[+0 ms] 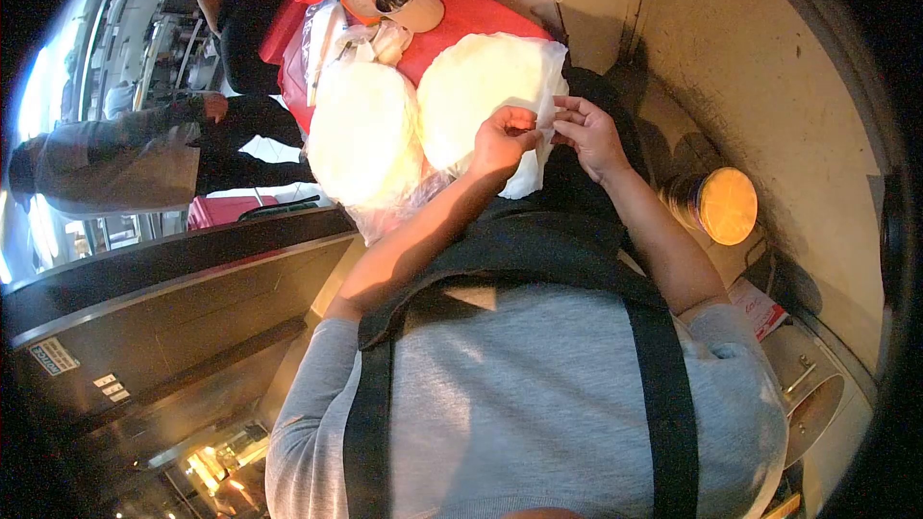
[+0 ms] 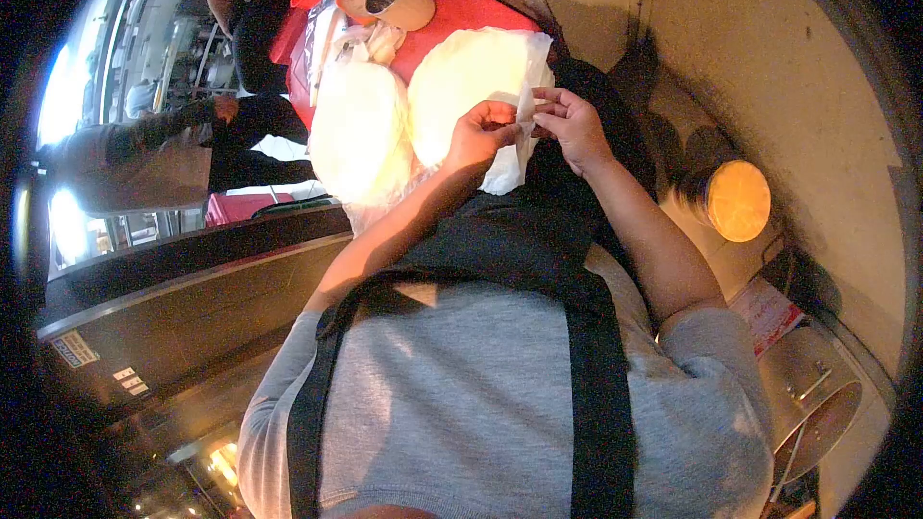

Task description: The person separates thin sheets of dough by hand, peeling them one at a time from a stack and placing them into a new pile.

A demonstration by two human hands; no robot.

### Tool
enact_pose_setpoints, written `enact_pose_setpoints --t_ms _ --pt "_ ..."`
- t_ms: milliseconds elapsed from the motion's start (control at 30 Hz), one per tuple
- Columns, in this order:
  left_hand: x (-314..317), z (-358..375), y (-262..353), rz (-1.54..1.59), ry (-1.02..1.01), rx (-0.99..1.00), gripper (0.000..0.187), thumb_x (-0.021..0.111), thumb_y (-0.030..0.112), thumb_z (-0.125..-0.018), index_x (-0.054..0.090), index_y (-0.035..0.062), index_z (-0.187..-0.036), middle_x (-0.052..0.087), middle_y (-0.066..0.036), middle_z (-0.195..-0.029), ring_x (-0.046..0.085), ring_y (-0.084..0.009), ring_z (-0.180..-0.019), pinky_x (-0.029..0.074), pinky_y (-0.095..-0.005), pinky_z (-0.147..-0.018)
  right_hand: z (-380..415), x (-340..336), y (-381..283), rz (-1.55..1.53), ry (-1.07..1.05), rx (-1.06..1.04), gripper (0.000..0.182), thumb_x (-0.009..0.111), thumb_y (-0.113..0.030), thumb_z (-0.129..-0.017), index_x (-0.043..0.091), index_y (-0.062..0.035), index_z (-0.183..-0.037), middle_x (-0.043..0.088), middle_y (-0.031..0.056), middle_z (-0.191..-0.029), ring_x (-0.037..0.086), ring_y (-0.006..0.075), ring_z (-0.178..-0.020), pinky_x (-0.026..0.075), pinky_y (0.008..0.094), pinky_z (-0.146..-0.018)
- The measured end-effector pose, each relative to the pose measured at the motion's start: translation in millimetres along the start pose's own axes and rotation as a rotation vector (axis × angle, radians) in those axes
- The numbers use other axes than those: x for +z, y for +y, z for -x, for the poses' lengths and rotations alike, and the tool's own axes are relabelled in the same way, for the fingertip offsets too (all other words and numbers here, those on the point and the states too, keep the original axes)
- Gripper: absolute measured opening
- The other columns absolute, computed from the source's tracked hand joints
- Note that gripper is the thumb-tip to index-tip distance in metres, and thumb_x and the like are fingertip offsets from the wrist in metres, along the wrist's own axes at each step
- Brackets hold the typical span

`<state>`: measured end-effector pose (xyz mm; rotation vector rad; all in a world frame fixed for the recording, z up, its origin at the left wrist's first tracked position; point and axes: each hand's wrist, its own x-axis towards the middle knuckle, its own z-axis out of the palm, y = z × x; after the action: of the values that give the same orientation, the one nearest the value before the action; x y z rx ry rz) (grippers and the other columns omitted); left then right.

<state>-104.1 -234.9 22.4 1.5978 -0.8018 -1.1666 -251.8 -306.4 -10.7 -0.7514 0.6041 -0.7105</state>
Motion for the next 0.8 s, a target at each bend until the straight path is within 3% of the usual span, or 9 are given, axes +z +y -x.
enact_pose_setpoints --t_ms 133,200,300,333,433,533,633,800 --pt "2.4 2.3 4.1 0.01 -0.032 -0.04 0.024 0.068 -0.001 -0.072 0.058 -0.0002 -0.095 0.06 -0.005 -0.082 0.057 -0.0129 -0.075 0.047 -0.0254 -0.07 -1.5 -3.1 4.0 0.08 -0.015 -0.05 0.03 0.058 0.003 -0.079 0.052 0.0 -0.109 0.061 0.0063 -0.089 0.061 0.0157 -0.081 0.052 0.0282 -0.071" --pt "8.1 3.1 10.8 -0.002 0.078 0.0 0.024 0.067 0.002 -0.074 0.058 0.0001 -0.096 0.061 -0.005 -0.083 0.057 -0.0132 -0.073 0.047 -0.0255 -0.068 0.8 0.3 4.2 0.204 -0.045 -0.09 0.029 0.059 0.004 -0.079 0.052 0.0 -0.106 0.061 0.0059 -0.088 0.061 0.015 -0.078 0.051 0.028 -0.071" --pt "10.3 9.0 26.3 -0.043 0.075 0.073 0.023 0.065 0.006 -0.077 0.059 0.0004 -0.099 0.063 -0.005 -0.082 0.057 -0.0126 -0.069 0.047 -0.0255 -0.064 8.0 11.2 7.8 0.286 -0.261 -0.129 0.027 0.059 0.004 -0.079 0.053 0.0001 -0.105 0.062 0.005 -0.085 0.061 0.0141 -0.074 0.051 0.0279 -0.071" --pt "8.9 10.4 29.2 -0.06 0.046 0.1 0.023 0.064 0.007 -0.078 0.059 0.0005 -0.099 0.063 -0.006 -0.082 0.057 -0.0123 -0.067 0.046 -0.0254 -0.062 9.5 12.3 3.6 0.389 -0.272 -0.145 0.025 0.059 -0.003 -0.084 0.053 -0.0017 -0.107 0.062 0.0049 -0.09 0.061 0.0134 -0.078 0.051 0.0278 -0.077" --pt "-6.1 -4.4 2.6 -0.263 0.063 0.188 0.019 0.056 0.006 -0.086 0.057 0.0012 -0.105 0.064 -0.006 -0.085 0.059 -0.0124 -0.071 0.048 -0.0254 -0.067 6.1 5.4 3.5 0.266 -0.136 -0.078 0.028 0.061 -0.003 -0.081 0.052 -0.0001 -0.108 0.06 0.0046 -0.087 0.06 0.0135 -0.076 0.052 0.0275 -0.073" --pt "-11.3 -4.6 -1.9 -0.179 0.011 0.076 0.021 0.053 0.006 -0.088 0.056 0.0007 -0.107 0.064 -0.006 -0.088 0.059 -0.0131 -0.072 0.048 -0.0262 -0.068 0.5 9.0 7.2 0.155 0.054 -0.204 0.031 0.061 -0.005 -0.083 0.051 -0.0008 -0.112 0.057 0.006 -0.094 0.059 0.0129 -0.082 0.052 0.027 -0.072" --pt "-3.1 -0.9 -4.3 0.013 0.053 0.109 0.019 0.052 0.005 -0.085 0.059 0.0001 -0.102 0.063 -0.004 -0.082 0.055 -0.0092 -0.067 0.044 -0.0248 -0.06 -0.1 8.3 7.4 0.298 0.014 -0.191 0.034 0.061 -0.006 -0.083 0.049 -0.0018 -0.115 0.054 0.0069 -0.098 0.057 0.0127 -0.085 0.053 0.0271 -0.071" --pt "-8.0 0.4 0.4 -0.028 0.015 0.093 0.024 0.048 0.003 -0.089 0.052 0.0019 -0.113 0.064 -0.007 -0.088 0.061 -0.016 -0.073 0.05 -0.0285 -0.068 0.7 7.5 5.4 0.267 -0.037 -0.147 0.034 0.057 -0.012 -0.087 0.048 -0.0046 -0.119 0.054 0.0042 -0.1 0.057 0.0124 -0.088 0.05 0.0279 -0.074"
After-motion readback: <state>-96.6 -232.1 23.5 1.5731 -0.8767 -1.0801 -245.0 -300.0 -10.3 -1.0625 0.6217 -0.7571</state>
